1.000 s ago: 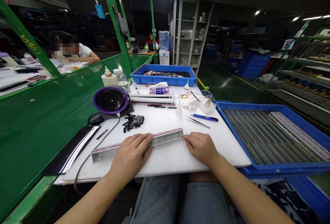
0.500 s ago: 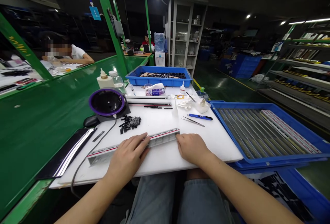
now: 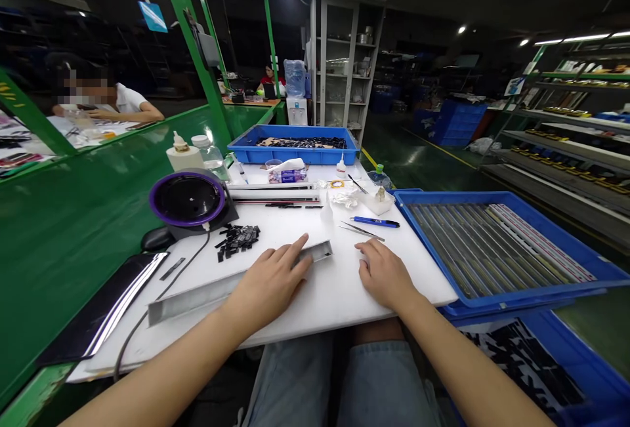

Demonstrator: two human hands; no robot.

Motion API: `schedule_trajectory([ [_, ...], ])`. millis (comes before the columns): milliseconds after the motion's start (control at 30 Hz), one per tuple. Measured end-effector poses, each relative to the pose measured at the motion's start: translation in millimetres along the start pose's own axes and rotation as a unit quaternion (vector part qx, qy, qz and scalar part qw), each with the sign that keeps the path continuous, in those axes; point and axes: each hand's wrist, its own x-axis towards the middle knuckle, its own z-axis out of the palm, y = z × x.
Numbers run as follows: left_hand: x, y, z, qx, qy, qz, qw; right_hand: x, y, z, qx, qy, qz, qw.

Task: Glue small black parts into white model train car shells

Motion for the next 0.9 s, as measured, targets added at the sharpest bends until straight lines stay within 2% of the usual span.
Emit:
schedule_trajectory([
  [167, 29.9, 11.9, 2.2, -0.003, -0.009, -0.020, 1.000, 0.2, 1.7, 0.0, 0.044, 0.009, -0.037, 0.998],
  [300, 44.6, 15.0, 6.5, -0.055, -0.034, -0.021, 0.998, -0.5, 2.1, -0.7, 0.052, 0.031, -0.010, 0.998],
  [433, 50.0, 15.8, 9.1, -0.079, -0.059, -0.032, 0.995, -5.9, 2.0, -3.4, 0.084, 0.083, 0.009, 0.993],
  [533, 48.1, 19.5, 11.8, -0.076, -0.042, -0.045, 0.995, -7.8, 4.5, -4.3, 0.115, 0.103, 0.022, 0.988],
  [667, 45.0, 28.0, 16.0, -0.053, -0.019, -0.052, 0.997, -5.3, 8.8, -4.4, 0.129, 0.064, 0.016, 0.989],
  [767, 39.0, 32.8, 12.6, -0.036, 0.007, -0.023, 0.999, -5.3, 11.3, -6.7, 0.144, 0.034, -0.002, 0.989],
  [833, 25.3, 32.0, 5.3, -0.037, 0.034, 0.004, 0.999, -7.4, 12.7, -9.1, 0.152, 0.024, -0.007, 0.988],
  [900, -1.6, 24.9, -4.1, -0.048, 0.067, 0.009, 0.997, -10.0, 13.7, -11.1, 0.160, 0.021, -0.005, 0.987],
])
